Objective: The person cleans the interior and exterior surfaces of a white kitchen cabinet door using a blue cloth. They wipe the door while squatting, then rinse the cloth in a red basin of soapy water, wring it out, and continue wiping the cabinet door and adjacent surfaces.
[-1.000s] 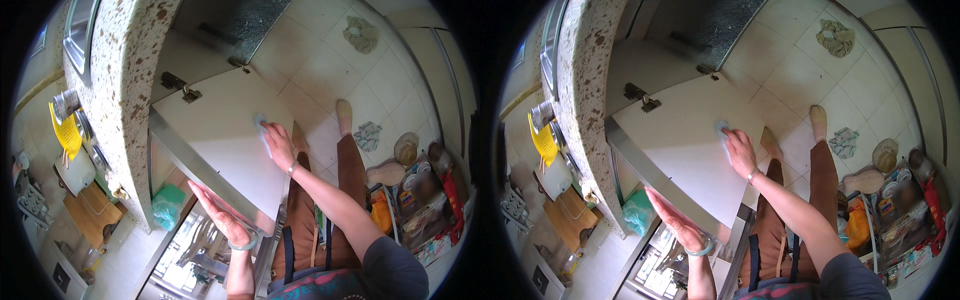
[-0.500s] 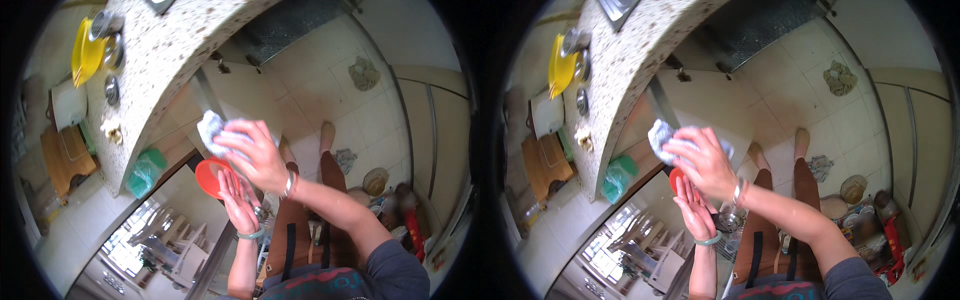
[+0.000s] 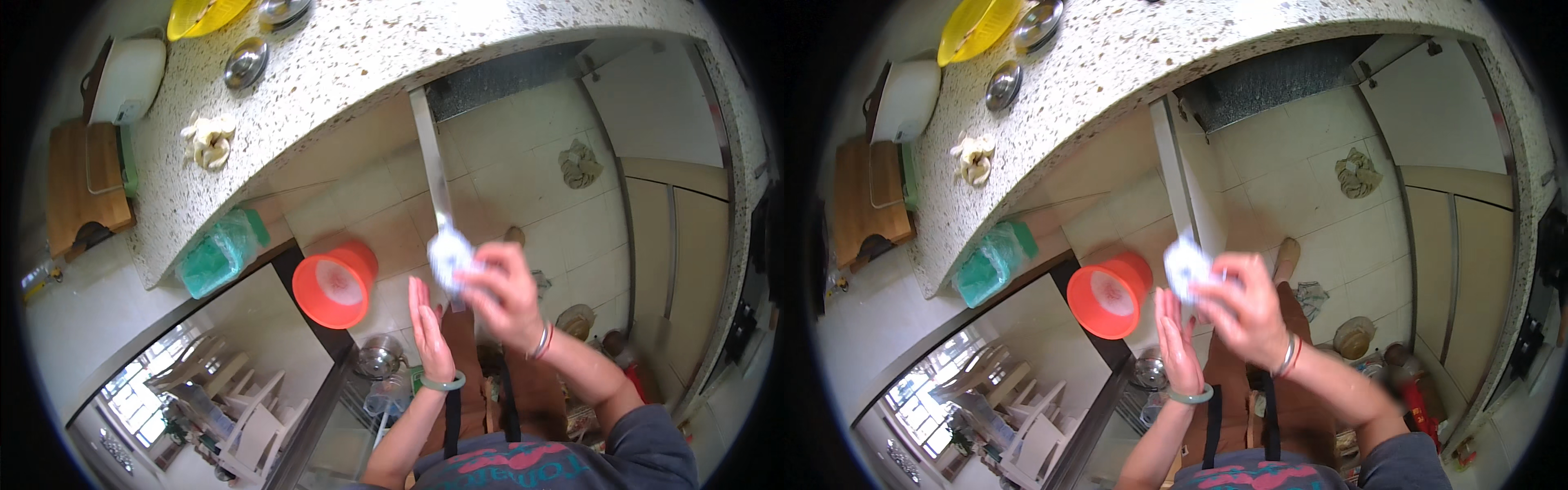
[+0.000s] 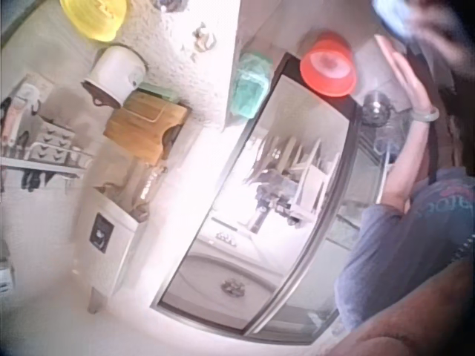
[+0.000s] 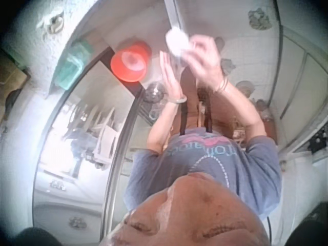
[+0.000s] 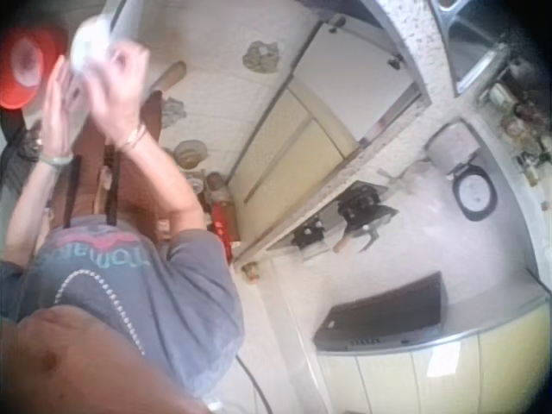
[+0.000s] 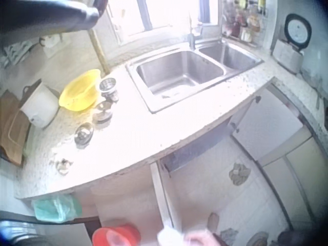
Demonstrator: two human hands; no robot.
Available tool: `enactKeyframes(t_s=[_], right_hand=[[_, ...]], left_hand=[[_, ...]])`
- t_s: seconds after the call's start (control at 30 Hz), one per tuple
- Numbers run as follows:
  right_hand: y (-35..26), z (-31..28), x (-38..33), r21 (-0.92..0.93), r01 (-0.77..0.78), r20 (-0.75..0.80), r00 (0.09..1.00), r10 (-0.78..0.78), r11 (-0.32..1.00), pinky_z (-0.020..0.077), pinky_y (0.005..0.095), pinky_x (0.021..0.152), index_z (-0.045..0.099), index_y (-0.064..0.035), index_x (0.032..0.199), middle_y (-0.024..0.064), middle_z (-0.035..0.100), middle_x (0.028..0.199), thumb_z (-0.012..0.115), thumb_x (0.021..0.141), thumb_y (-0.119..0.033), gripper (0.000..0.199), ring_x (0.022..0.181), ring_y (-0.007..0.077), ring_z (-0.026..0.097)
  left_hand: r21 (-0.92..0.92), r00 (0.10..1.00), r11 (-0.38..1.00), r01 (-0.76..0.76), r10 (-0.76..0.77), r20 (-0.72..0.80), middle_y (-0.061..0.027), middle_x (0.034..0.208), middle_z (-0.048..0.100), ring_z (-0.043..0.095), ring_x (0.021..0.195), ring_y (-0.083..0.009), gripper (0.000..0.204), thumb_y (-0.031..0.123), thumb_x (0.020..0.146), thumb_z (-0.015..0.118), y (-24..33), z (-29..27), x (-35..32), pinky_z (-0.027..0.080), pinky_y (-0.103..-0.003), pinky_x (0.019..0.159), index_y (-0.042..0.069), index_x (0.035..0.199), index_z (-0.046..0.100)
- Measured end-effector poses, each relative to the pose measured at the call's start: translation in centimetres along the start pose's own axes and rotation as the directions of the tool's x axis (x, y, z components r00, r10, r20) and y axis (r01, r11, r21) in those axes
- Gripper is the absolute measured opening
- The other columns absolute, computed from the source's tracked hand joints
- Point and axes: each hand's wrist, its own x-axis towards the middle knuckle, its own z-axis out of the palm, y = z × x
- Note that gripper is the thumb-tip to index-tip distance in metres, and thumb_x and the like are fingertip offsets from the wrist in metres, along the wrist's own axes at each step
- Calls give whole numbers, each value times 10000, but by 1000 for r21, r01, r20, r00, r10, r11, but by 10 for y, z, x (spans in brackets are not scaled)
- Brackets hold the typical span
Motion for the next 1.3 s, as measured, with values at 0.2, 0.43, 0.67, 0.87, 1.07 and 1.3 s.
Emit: enactKeyframes(t_s=[0.2,0.43,0.67,0.87,1.07,1.3], right_hand=[[41,39,115,-232,130,-199,964,-178,964,457,390,827,660,-146,1100,118,529,1123,714,787,-62,329,941,291,510],[-20,10,-38,-132,-29,324,943,71,991,479,364,850,692,-75,1036,134,572,1094,695,822,-74,214,1022,279,556],[-62,3,22,86,-126,292,952,96,988,440,369,970,635,-16,1213,166,578,1304,587,906,-66,315,1126,305,558],[-59,23,54,103,6,367,929,-44,995,407,408,1028,643,-28,1219,190,553,1340,626,892,-104,335,1223,332,517],[5,32,82,156,-277,59,961,271,948,251,384,1141,298,-46,1502,155,301,1549,370,1035,-347,559,1410,231,314],[26,46,81,460,-543,168,830,532,702,172,353,1173,89,-27,1548,102,218,1575,243,956,-699,909,1430,219,234]], left_hand=[[-95,990,988,-123,129,56,-130,1603,181,173,1484,-257,579,410,1067,262,44,22,42,168,-469,1172,94,1547,193],[-122,995,989,-88,94,41,-140,1579,241,228,1461,-246,539,313,1071,302,15,0,14,190,-409,1183,28,1522,230],[-299,990,954,-39,77,118,-73,1470,388,367,1331,-153,515,191,1045,449,55,10,-18,293,-315,1109,-3,1494,288],[-96,964,967,-235,219,-151,-62,1110,622,572,979,-147,285,123,1010,519,62,-18,23,463,-286,865,-7,1256,582],[6,962,972,-236,233,139,-140,1280,595,538,1170,-271,327,157,959,607,16,-18,78,439,-362,1008,42,1264,623],[13,922,958,-288,274,272,-148,1478,432,305,1412,-395,415,129,982,521,3,26,108,340,-429,1128,62,1390,493]])
